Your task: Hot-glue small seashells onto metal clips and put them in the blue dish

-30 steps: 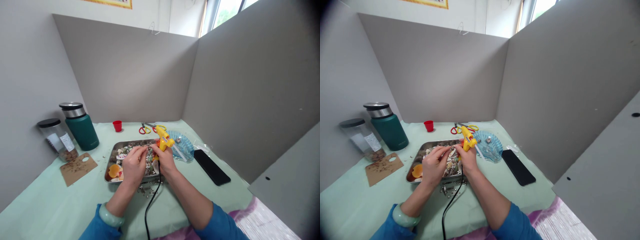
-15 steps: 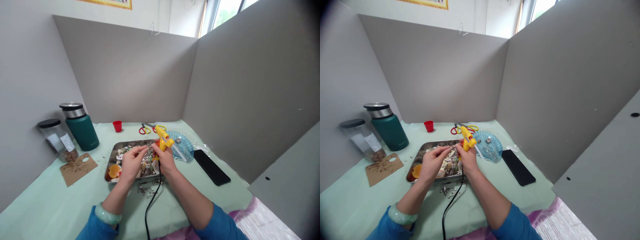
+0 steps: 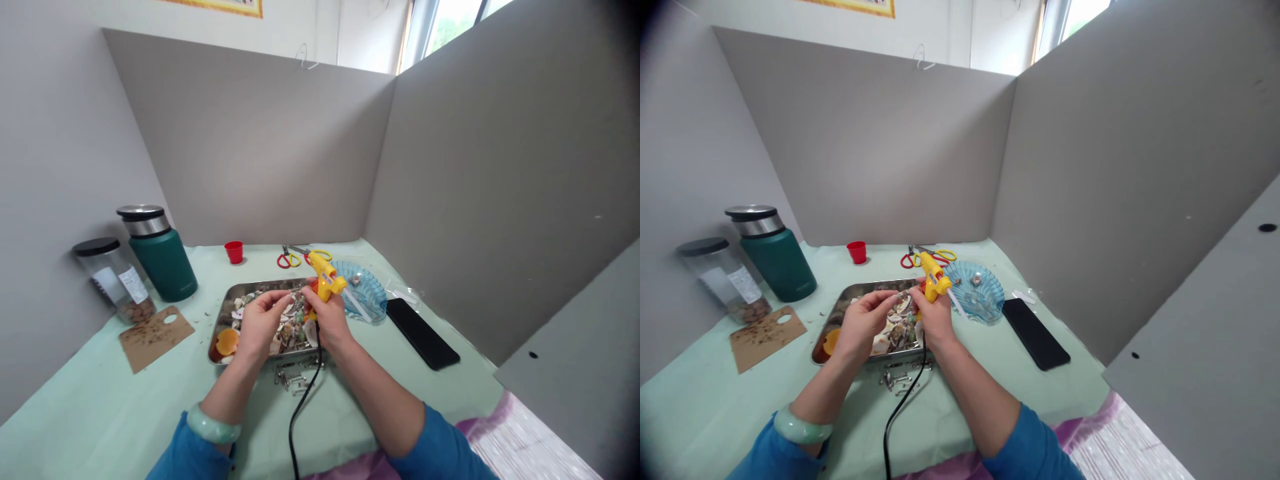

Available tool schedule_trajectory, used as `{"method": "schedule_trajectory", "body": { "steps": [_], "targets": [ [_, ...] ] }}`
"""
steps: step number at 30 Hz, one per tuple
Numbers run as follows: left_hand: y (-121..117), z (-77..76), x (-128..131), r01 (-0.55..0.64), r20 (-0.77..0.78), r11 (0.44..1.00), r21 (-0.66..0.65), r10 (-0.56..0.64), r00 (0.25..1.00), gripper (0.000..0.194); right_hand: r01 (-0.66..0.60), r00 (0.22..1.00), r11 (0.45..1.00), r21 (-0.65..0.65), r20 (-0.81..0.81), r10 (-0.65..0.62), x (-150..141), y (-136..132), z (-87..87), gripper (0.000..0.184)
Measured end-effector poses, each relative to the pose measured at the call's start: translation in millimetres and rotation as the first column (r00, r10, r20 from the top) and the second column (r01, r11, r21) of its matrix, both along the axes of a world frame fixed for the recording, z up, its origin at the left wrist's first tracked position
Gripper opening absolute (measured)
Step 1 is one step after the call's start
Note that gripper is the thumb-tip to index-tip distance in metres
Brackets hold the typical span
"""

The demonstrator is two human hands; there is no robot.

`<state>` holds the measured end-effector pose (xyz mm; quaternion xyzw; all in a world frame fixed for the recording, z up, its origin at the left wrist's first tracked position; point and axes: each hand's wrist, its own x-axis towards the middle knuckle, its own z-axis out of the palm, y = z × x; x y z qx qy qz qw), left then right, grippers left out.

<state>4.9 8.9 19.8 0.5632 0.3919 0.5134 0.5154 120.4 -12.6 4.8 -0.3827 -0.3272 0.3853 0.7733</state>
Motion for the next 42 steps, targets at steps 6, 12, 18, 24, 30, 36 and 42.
{"method": "schedule_trajectory", "body": {
  "steps": [6,12,18,24,30,36,42],
  "targets": [
    [9.4,-7.2,-2.8,0.015,-0.097,0.999,0.045,-0.010,0.995,0.034,-0.017,1.000,1.000,-0.008,-0.011,0.017,0.0,0.3,-2.4,0.031],
    [26.5,-1.5,-8.1,0.078,-0.228,0.989,0.128,-0.047,0.973,0.030,-0.037,0.999,0.996,-0.082,-0.007,0.036,3.7,3.2,-1.8,0.033],
    [38.7,14.9,-6.0,0.094,-0.221,0.995,0.043,-0.082,0.972,0.026,-0.087,0.995,0.991,-0.104,0.033,0.091,9.2,11.6,13.1,0.031],
    [54.5,13.7,-9.7,0.083,-0.236,0.991,0.104,-0.056,0.970,0.024,-0.247,0.963,0.949,-0.198,0.055,0.262,16.6,27.4,14.9,0.031],
    [65.4,11.0,-32.8,-0.040,-0.300,0.999,0.018,0.043,0.953,0.028,-0.400,0.896,0.860,-0.316,0.061,0.439,35.6,28.6,14.1,0.030],
    [72.8,7.1,-42.5,-0.058,-0.200,0.979,-0.197,0.018,0.980,0.030,-0.675,0.705,0.596,-0.436,-0.140,0.695,35.3,13.9,19.1,0.029],
    [80.4,4.3,-46.3,-0.159,-0.153,0.972,-0.174,0.133,0.979,0.032,-0.556,0.816,0.751,-0.356,-0.064,0.574,29.7,21.5,7.3,0.029]
  ]
}}
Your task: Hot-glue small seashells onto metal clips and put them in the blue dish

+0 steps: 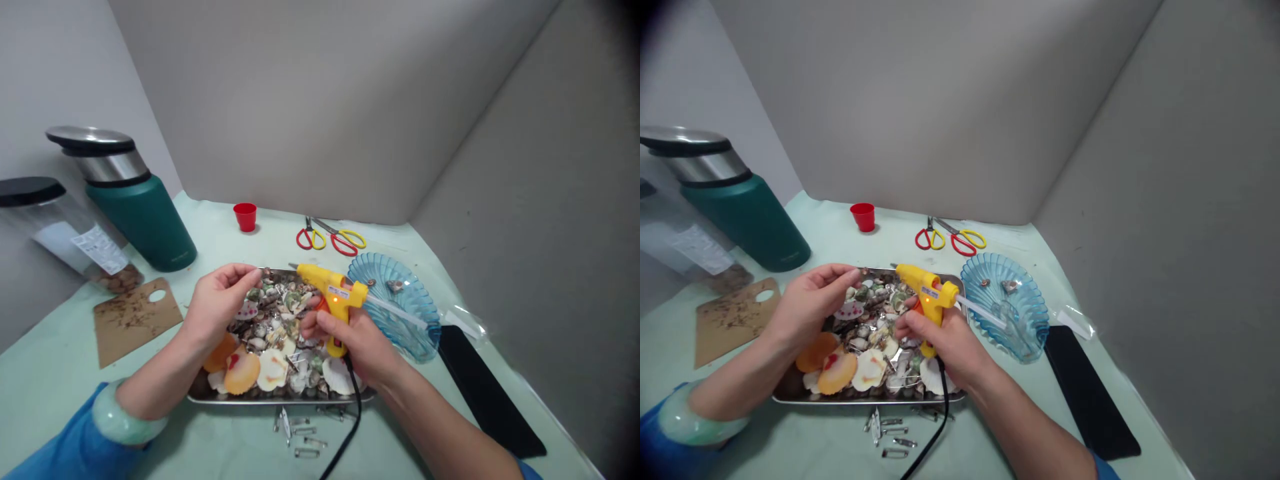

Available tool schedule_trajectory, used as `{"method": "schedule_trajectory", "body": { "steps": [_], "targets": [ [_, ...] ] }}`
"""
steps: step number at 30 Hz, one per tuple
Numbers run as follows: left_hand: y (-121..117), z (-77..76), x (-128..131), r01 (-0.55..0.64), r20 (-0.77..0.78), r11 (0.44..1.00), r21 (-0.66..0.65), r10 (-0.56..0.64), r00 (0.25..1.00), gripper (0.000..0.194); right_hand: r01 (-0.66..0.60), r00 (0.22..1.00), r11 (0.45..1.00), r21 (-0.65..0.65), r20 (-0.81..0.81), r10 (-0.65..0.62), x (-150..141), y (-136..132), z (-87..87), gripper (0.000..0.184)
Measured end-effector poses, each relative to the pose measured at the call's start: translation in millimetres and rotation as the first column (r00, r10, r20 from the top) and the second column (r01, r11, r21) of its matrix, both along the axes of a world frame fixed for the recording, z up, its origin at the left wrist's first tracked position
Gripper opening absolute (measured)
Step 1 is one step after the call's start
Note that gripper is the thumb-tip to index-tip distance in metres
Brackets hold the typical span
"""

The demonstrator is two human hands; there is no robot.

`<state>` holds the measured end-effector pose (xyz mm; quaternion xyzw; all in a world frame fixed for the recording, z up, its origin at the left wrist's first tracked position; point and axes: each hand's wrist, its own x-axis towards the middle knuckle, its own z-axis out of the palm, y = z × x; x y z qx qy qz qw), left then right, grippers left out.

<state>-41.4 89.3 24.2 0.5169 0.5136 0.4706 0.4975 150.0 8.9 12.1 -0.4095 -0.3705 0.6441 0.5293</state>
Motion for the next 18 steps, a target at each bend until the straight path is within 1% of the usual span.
{"method": "schedule_trajectory", "body": {
  "steps": [2,4,9,14,18],
  "targets": [
    [2.9,-1.4,-2.1,-0.020,-0.004,0.999,0.027,0.020,1.000,0.033,0.072,0.997,0.997,0.032,-0.005,-0.072,4.1,5.4,-4.0,0.031],
    [4.9,-2.7,-2.9,0.002,-0.025,1.000,0.022,-0.002,1.000,0.032,0.103,0.995,0.994,0.039,-0.002,-0.103,8.9,8.8,-5.5,0.032],
    [2.5,-4.0,1.2,0.077,-0.102,0.997,-0.019,-0.079,0.992,0.029,0.055,0.998,0.997,0.061,0.027,-0.057,14.1,8.4,-4.5,0.029],
    [-2.6,-5.2,1.4,0.051,-0.112,0.998,-0.024,-0.053,0.992,0.022,0.039,0.999,0.998,0.045,0.034,-0.041,14.1,6.2,-5.5,0.028],
    [-1.8,-6.6,-2.8,0.049,-0.106,0.997,-0.053,-0.054,0.993,0.021,0.017,0.997,1.000,0.012,0.072,-0.018,13.9,5.7,-5.9,0.032]
  ]
}}
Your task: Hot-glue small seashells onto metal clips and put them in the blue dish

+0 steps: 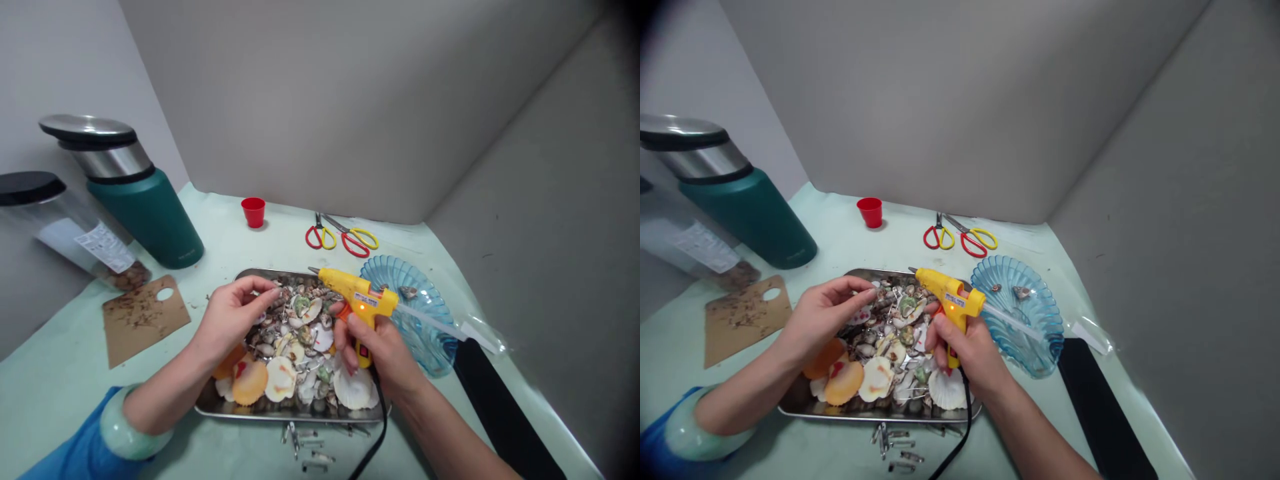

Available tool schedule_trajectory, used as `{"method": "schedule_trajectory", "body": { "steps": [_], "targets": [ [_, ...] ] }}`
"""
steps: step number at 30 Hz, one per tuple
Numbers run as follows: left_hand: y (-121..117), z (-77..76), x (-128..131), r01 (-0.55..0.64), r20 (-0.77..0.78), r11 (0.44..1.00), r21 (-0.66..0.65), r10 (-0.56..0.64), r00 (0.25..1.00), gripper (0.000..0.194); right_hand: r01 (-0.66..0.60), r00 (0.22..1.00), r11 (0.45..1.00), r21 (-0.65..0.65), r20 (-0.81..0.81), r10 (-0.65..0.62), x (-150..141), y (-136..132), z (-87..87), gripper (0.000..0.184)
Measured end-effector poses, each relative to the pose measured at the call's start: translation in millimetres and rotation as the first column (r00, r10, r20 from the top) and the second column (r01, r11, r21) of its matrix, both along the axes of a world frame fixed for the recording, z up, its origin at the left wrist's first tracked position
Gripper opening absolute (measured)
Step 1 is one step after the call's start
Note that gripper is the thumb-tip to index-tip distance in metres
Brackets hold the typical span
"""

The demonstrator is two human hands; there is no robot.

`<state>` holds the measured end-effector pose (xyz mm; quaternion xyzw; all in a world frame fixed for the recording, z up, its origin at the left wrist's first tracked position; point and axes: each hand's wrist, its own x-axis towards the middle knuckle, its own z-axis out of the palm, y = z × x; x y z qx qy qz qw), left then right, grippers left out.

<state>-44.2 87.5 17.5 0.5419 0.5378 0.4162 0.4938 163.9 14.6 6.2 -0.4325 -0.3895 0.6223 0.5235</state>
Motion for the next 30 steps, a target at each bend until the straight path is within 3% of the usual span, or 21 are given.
{"method": "schedule_trajectory", "body": {
  "steps": [22,30],
  "targets": [
    [1.0,-0.4,-4.3,0.025,-0.042,1.000,0.003,-0.025,0.999,0.029,-0.028,0.998,0.997,0.069,0.066,0.023,-1.1,-5.5,0.0,0.033],
    [-0.3,0.5,-6.0,0.045,0.020,0.999,0.031,-0.045,0.999,0.026,0.123,0.981,0.982,0.143,0.131,-0.142,9.1,-2.7,9.1,0.031]
  ]
}}
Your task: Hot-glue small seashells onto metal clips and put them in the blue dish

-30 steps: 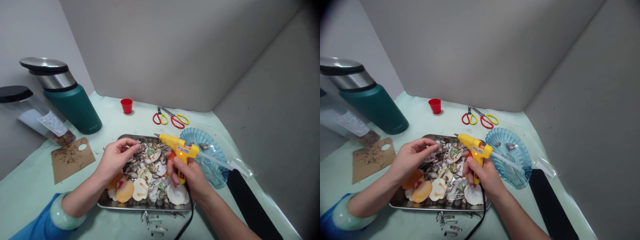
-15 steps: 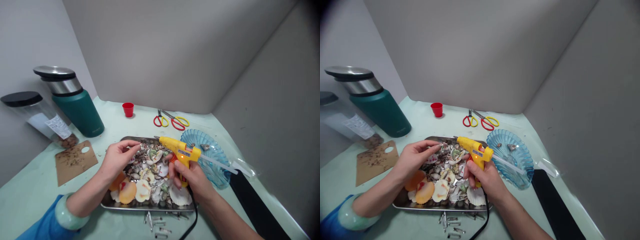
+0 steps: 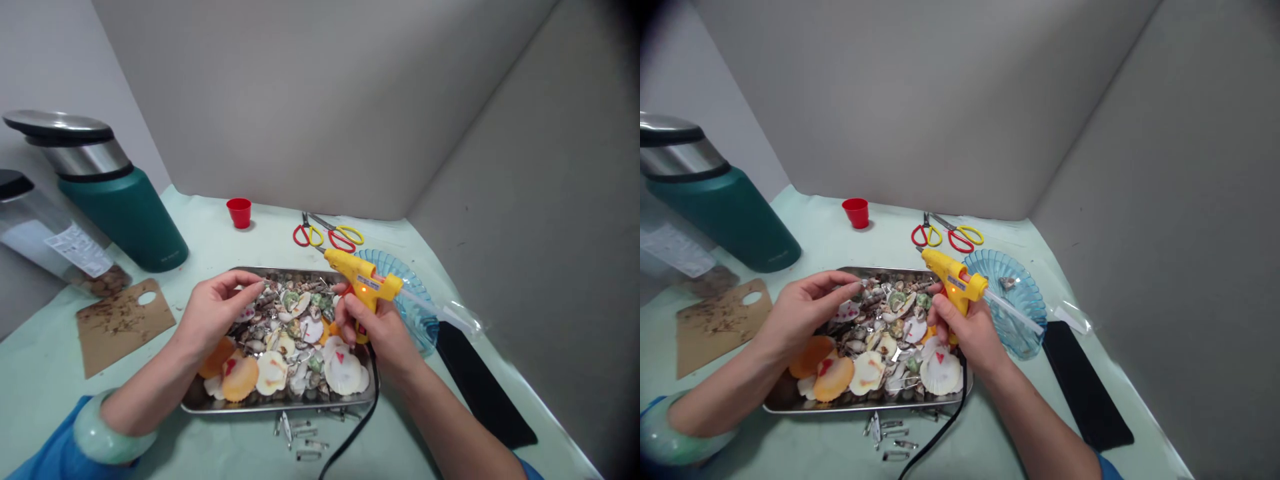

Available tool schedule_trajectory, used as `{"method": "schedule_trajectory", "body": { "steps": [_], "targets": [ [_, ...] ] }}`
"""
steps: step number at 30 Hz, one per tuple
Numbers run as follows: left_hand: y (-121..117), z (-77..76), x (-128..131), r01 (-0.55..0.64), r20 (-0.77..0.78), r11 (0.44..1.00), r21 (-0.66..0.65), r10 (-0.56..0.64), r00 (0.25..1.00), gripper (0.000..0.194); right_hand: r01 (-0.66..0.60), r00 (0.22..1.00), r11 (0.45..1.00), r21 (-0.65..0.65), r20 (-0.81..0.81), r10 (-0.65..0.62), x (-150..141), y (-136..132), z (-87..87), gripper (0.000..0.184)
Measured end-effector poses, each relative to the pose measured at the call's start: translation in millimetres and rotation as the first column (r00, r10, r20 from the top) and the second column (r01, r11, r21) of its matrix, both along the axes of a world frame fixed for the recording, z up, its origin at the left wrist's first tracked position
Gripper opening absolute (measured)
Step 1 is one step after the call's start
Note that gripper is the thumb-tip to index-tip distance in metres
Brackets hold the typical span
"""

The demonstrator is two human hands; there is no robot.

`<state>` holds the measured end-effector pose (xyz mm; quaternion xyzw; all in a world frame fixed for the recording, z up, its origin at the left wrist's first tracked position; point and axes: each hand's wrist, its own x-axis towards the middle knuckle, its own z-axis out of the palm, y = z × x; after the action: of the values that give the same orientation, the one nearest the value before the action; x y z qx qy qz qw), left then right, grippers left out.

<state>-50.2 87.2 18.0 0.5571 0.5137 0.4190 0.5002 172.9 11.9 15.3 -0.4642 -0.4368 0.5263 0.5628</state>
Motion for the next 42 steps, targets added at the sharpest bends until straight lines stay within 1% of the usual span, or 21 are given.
{"method": "schedule_trajectory", "body": {
  "steps": [5,10,14,19,22,24,26,29,32,37,40,42],
  "targets": [
    [-0.2,1.0,0.6,0.022,-0.008,1.000,0.003,-0.022,1.000,0.021,-0.022,1.000,0.999,-0.028,0.015,0.023,-1.3,0.3,-1.9,0.032],
    [-0.7,3.6,3.4,0.006,-0.023,1.000,-0.027,-0.006,1.000,0.027,-0.081,0.997,0.994,-0.072,-0.004,0.081,-7.6,-1.6,-6.4,0.032],
    [1.4,0.0,2.9,0.033,0.016,0.998,-0.046,-0.032,0.999,0.028,-0.122,0.992,0.990,-0.069,0.016,0.123,-11.7,-5.5,-5.5,0.034],
    [5.5,-6.9,0.6,0.049,0.031,0.998,-0.040,-0.048,0.998,0.026,-0.227,0.972,0.967,-0.113,0.036,0.232,-14.5,-11.6,-3.1,0.036],
    [6.1,-7.1,1.1,0.045,0.037,0.998,-0.035,-0.043,0.998,0.025,-0.268,0.955,0.945,-0.186,0.075,0.286,-17.8,-14.0,-2.5,0.038],
    [5.6,-6.0,1.3,0.043,0.034,0.999,-0.031,-0.042,0.999,0.025,-0.266,0.950,0.935,-0.235,0.103,0.296,-20.8,-14.8,-2.0,0.040],
    [4.5,-4.5,1.2,0.039,0.026,0.999,-0.022,-0.039,0.999,0.025,-0.242,0.951,0.936,-0.254,0.127,0.281,-23.5,-14.9,-1.9,0.042],
    [2.4,-1.9,1.3,0.028,0.015,1.000,0.006,-0.028,1.000,0.024,-0.224,0.955,0.943,-0.245,0.136,0.262,-25.4,-14.2,-4.6,0.041],
    [0.7,0.4,2.7,0.024,0.006,0.999,0.031,-0.024,1.000,0.022,-0.224,0.962,0.950,-0.216,0.107,0.251,-24.3,-13.4,-9.2,0.038],
    [0.8,0.6,3.9,0.018,-0.001,0.999,0.028,-0.018,1.000,0.020,-0.259,0.951,0.953,-0.158,0.128,0.280,-20.8,-13.0,-9.6,0.036],
    [1.0,-0.3,3.1,0.009,-0.006,1.000,0.017,-0.009,1.000,0.018,-0.258,0.943,0.948,-0.188,0.163,0.289,-19.0,-14.1,-9.3,0.039],
    [0.5,-0.1,2.9,0.004,-0.012,1.000,0.007,-0.004,1.000,0.018,-0.253,0.939,0.943,-0.215,0.182,0.293,-17.8,-15.0,-12.1,0.039]
  ]
}}
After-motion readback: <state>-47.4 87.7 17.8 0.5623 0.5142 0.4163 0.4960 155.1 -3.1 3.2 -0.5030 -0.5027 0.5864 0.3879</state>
